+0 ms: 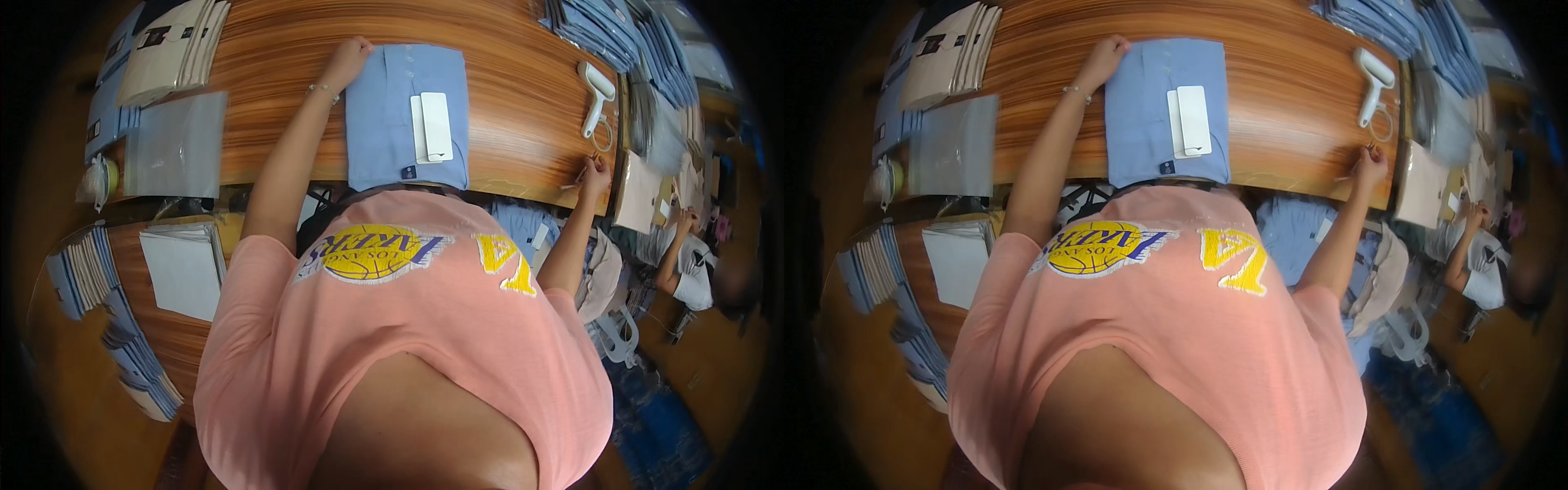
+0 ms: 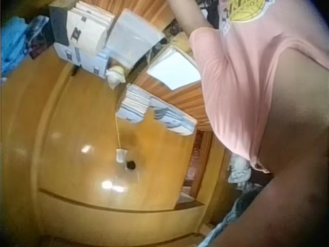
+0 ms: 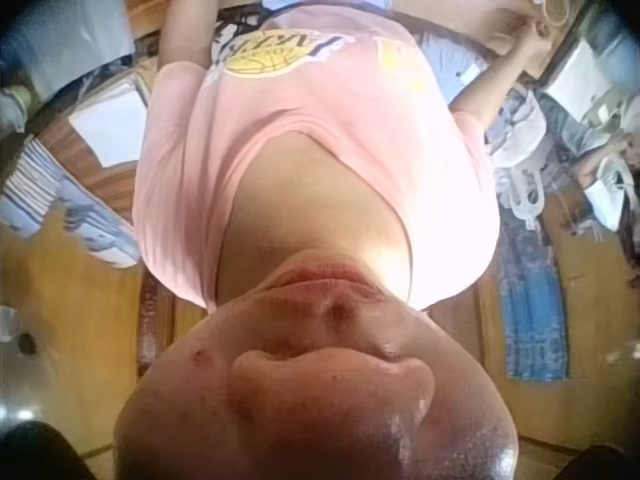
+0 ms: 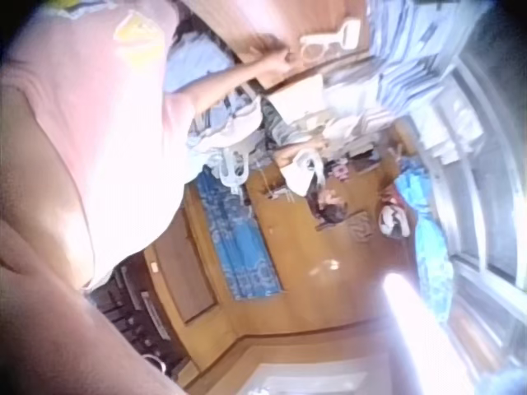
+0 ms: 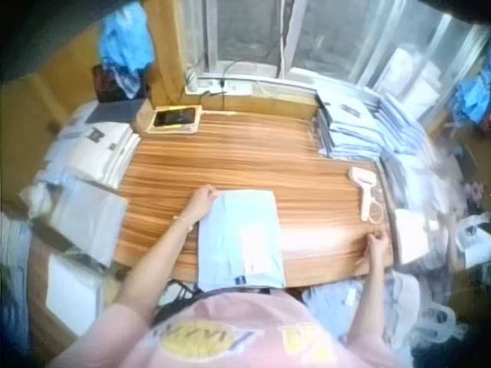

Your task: The person packs shirts by inserting them into plastic bags, sealing them, and tying them with a string before recording the work in a notebook and on a laptop.

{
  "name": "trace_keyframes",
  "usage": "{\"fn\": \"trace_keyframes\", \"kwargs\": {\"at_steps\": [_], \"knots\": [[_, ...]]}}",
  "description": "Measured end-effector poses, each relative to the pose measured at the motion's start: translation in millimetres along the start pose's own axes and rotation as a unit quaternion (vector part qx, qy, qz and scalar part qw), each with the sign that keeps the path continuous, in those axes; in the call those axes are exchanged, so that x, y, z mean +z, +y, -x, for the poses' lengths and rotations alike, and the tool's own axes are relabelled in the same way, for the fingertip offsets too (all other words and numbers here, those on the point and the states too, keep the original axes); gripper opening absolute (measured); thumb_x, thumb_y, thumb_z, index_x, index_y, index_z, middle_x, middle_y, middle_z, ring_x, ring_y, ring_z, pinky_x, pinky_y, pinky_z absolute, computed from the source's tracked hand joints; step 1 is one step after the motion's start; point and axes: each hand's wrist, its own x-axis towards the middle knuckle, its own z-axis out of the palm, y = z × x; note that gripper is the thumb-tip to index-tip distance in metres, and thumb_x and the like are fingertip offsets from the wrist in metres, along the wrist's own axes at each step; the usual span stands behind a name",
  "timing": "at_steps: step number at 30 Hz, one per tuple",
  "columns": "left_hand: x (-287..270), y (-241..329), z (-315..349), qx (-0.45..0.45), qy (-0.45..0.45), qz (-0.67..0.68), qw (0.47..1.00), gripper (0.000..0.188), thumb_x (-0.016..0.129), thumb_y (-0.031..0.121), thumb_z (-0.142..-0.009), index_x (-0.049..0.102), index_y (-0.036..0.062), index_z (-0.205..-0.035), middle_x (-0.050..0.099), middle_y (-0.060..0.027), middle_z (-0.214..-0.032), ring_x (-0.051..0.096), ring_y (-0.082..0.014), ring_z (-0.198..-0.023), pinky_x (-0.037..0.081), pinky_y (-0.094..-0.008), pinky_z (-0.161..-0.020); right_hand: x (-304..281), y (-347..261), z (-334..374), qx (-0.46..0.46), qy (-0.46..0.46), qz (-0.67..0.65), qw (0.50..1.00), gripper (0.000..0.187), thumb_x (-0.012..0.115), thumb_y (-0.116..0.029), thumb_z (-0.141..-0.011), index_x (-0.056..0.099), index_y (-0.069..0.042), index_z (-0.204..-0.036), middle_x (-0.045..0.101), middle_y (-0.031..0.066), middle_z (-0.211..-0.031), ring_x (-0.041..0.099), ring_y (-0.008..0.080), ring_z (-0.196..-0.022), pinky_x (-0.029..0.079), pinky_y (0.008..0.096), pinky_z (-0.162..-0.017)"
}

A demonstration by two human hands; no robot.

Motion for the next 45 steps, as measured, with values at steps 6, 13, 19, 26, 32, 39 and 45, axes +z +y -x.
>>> {"fn": "trace_keyframes", "kwargs": {"at_steps": [6, 13, 19, 26, 32, 39, 45], "knots": [[-24.0, 11.0, 40.1, -0.002, 0.009, 0.075, 0.997, 0.023, 0.051, 0.019, -0.088, 0.057, -0.0021, -0.093, 0.061, -0.0148, -0.090, 0.057, -0.0258, -0.083, 0.044, -0.0324, -0.077, 94.8, -163.3, 104.3, -0.098, -0.208, -0.155, 0.961, 0.032, 0.059, -0.006, -0.082, 0.055, -0.002, -0.113, 0.057, 0.0085, -0.094, 0.058, 0.0154, -0.079, 0.051, 0.0257, -0.060], [-8.7, 3.2, 88.5, 0.072, 0.017, 0.100, 0.992, 0.020, 0.052, 0.019, -0.089, 0.054, -0.0003, -0.092, 0.057, -0.0113, -0.087, 0.054, -0.0202, -0.082, 0.042, -0.0291, -0.077, 181.7, -261.5, 212.5, -0.319, -0.388, 0.089, 0.860, 0.031, 0.065, -0.019, -0.078, 0.058, -0.008, -0.106, 0.063, 0.0141, -0.087, 0.062, 0.0272, -0.075, 0.049, 0.0362, -0.067], [3.2, 15.9, 104.7, 0.085, 0.039, 0.135, 0.986, 0.016, 0.053, 0.015, -0.087, 0.054, -0.0014, -0.089, 0.054, -0.0122, -0.088, 0.053, -0.0228, -0.083, 0.042, -0.0306, -0.077, 203.8, -263.4, 237.7, -0.392, -0.345, 0.239, 0.819, 0.025, 0.061, -0.019, -0.077, 0.054, -0.009, -0.098, 0.065, 0.0146, -0.087, 0.062, 0.0334, -0.078, 0.048, 0.0427, -0.063], [9.6, 10.3, 104.4, 0.090, 0.063, 0.133, 0.985, 0.016, 0.053, 0.014, -0.087, 0.054, -0.0016, -0.087, 0.055, -0.0131, -0.087, 0.053, -0.0246, -0.082, 0.042, -0.0315, -0.077, 207.7, -270.0, 240.5, -0.391, -0.337, 0.286, 0.807, 0.032, 0.059, -0.018, -0.076, 0.048, -0.005, -0.103, 0.064, 0.0195, -0.077, 0.063, 0.0360, -0.073, 0.048, 0.0457, -0.063], [11.2, 3.8, 102.0, 0.045, 0.051, 0.146, 0.987, 0.018, 0.052, 0.016, -0.089, 0.055, -0.0016, -0.089, 0.058, -0.0124, -0.088, 0.055, -0.0217, -0.082, 0.043, -0.0304, -0.077, 203.2, -274.2, 233.9, -0.362, -0.366, 0.247, 0.821, 0.033, 0.058, -0.022, -0.079, 0.052, -0.005, -0.107, 0.065, 0.0182, -0.085, 0.062, 0.0344, -0.081, 0.048, 0.0427, -0.069], [22.3, 6.7, 102.4, 0.032, -0.005, 0.187, 0.982, 0.023, 0.047, 0.020, -0.093, 0.054, -0.0015, -0.095, 0.063, -0.0104, -0.093, 0.060, -0.0183, -0.085, 0.045, -0.0292, -0.075, 244.0, -265.3, 194.8, -0.437, -0.474, 0.139, 0.752, 0.034, 0.058, -0.026, -0.081, 0.054, -0.008, -0.110, 0.065, 0.0160, -0.092, 0.062, 0.0327, -0.084, 0.048, 0.0386, -0.071], [30.9, -5.4, 91.8, -0.041, 0.031, 0.285, 0.957, 0.021, 0.039, 0.021, -0.096, 0.047, 0.0012, -0.099, 0.062, -0.0111, -0.099, 0.063, -0.0170, -0.085, 0.047, -0.0278, -0.071, 230.8, -259.6, 181.5, -0.378, -0.505, 0.104, 0.769, 0.026, 0.063, -0.024, -0.078, 0.056, -0.007, -0.098, 0.064, 0.0141, -0.083, 0.061, 0.0302, -0.076, 0.046, 0.0374, -0.066]]}}
